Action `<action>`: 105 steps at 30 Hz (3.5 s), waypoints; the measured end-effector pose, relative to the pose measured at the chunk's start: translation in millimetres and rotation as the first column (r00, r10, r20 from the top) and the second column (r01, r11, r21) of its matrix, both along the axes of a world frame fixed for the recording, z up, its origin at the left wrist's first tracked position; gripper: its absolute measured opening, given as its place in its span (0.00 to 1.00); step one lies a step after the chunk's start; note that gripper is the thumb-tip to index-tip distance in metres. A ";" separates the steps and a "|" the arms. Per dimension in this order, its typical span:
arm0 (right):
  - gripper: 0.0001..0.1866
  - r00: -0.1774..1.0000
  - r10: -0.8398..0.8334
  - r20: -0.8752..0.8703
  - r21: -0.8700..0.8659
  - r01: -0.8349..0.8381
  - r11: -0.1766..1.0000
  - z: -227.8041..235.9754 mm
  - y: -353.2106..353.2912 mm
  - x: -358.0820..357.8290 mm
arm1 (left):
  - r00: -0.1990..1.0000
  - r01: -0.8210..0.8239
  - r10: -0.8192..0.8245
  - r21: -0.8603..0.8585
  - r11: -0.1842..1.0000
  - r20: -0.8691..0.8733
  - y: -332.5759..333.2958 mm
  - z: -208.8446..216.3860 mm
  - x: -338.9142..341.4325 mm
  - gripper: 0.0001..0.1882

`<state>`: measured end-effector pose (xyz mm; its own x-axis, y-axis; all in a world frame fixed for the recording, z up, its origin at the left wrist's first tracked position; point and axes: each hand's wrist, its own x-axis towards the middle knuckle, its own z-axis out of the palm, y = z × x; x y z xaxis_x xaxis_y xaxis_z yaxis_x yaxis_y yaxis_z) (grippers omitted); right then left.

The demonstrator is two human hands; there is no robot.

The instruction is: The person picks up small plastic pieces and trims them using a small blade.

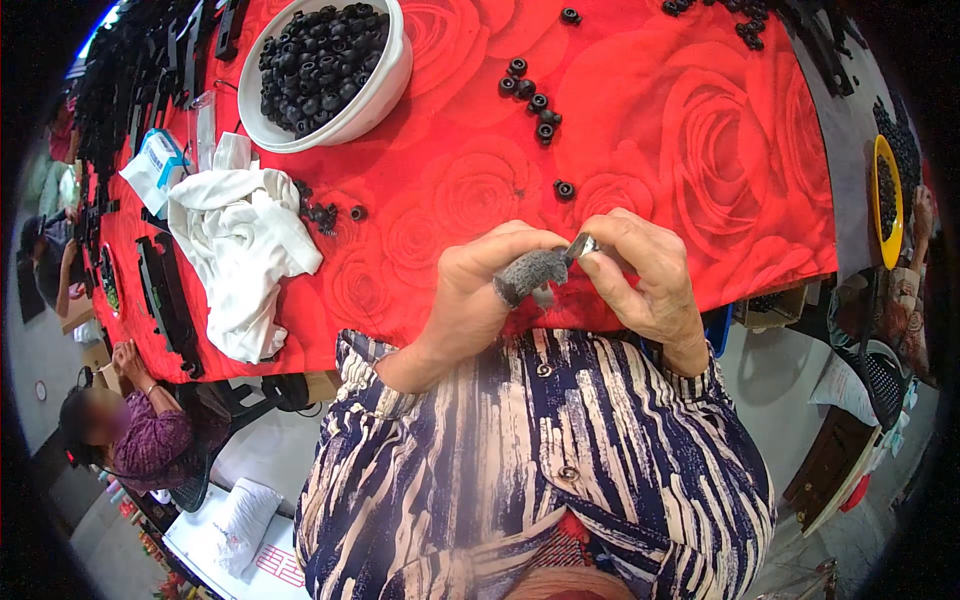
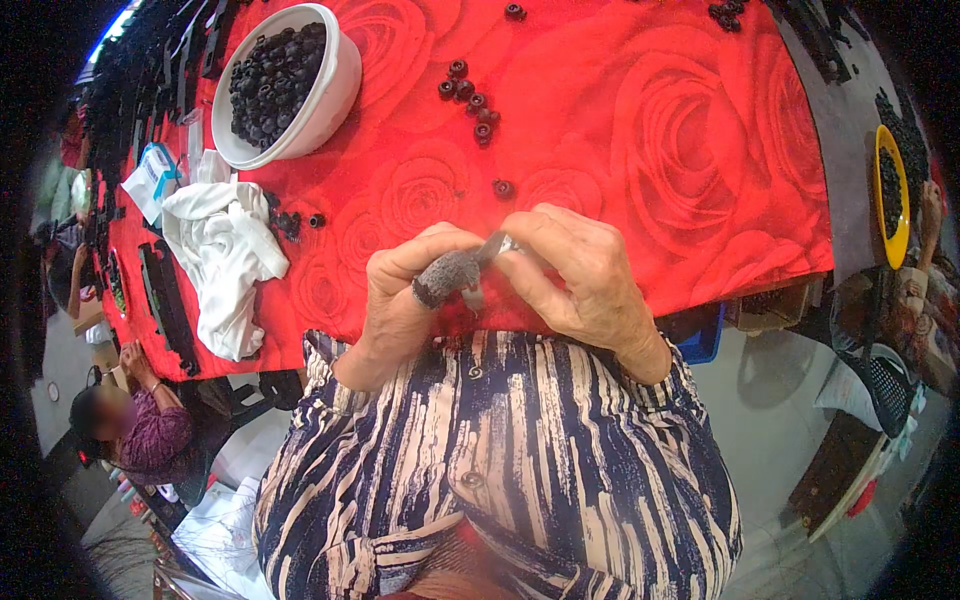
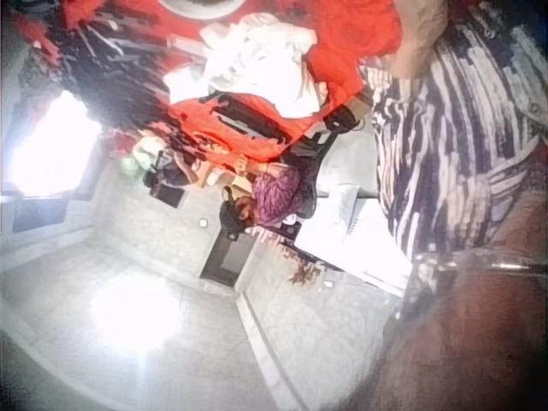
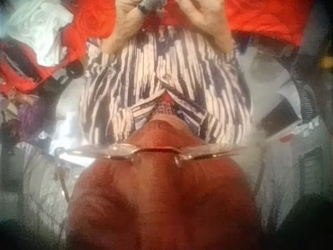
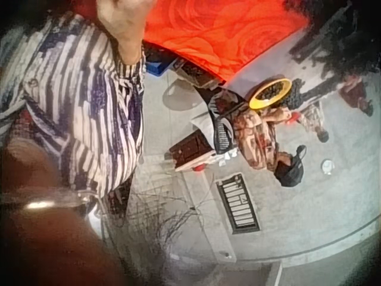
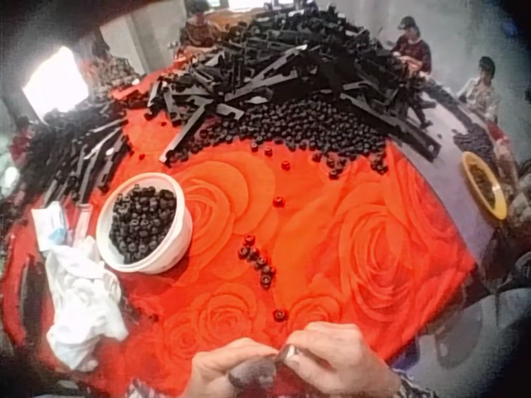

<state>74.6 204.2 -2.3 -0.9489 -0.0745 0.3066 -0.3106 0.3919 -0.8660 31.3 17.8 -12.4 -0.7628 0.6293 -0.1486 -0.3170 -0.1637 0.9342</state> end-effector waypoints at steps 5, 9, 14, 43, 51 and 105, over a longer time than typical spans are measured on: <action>0.10 1.000 -0.013 -0.011 -0.053 0.013 0.999 -6.5 -2.4 -1.5 | 0.997 -0.060 0.060 0.013 0.998 0.038 3.6 2.7 2.3 0.11; 0.10 1.000 -0.014 -0.016 -0.074 0.012 0.997 -10.7 -4.0 -4.6 | 0.996 -0.078 0.076 0.035 0.996 0.047 2.9 -1.3 1.2 0.12; 0.10 1.000 0.002 -0.018 -0.075 -0.003 0.997 -12.7 -2.3 -6.2 | 0.996 -0.085 0.085 0.006 0.996 0.026 3.2 -2.2 1.0 0.12; 0.08 0.972 -0.061 0.227 -0.328 0.136 0.935 3.2 -17.9 1.2 | 0.984 -0.127 0.108 0.131 0.983 0.143 2.1 5.0 1.3 0.12; 0.16 0.948 0.192 -0.253 -0.045 -0.210 0.977 2.1 -6.8 -1.2 | 0.798 0.197 -0.237 0.132 0.971 0.554 -11.4 0.7 -9.5 0.09; 0.09 0.998 0.050 0.039 -0.034 -0.049 0.998 11.3 2.8 5.0 | 0.922 0.063 -0.151 0.246 0.967 0.356 -4.8 7.4 5.1 0.12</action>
<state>79.6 207.0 9.0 -0.9558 -0.1123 0.2718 -0.2940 0.3475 -0.8904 36.4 13.0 -5.0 -0.6068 0.7542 -0.2509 -0.6593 -0.3013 0.6888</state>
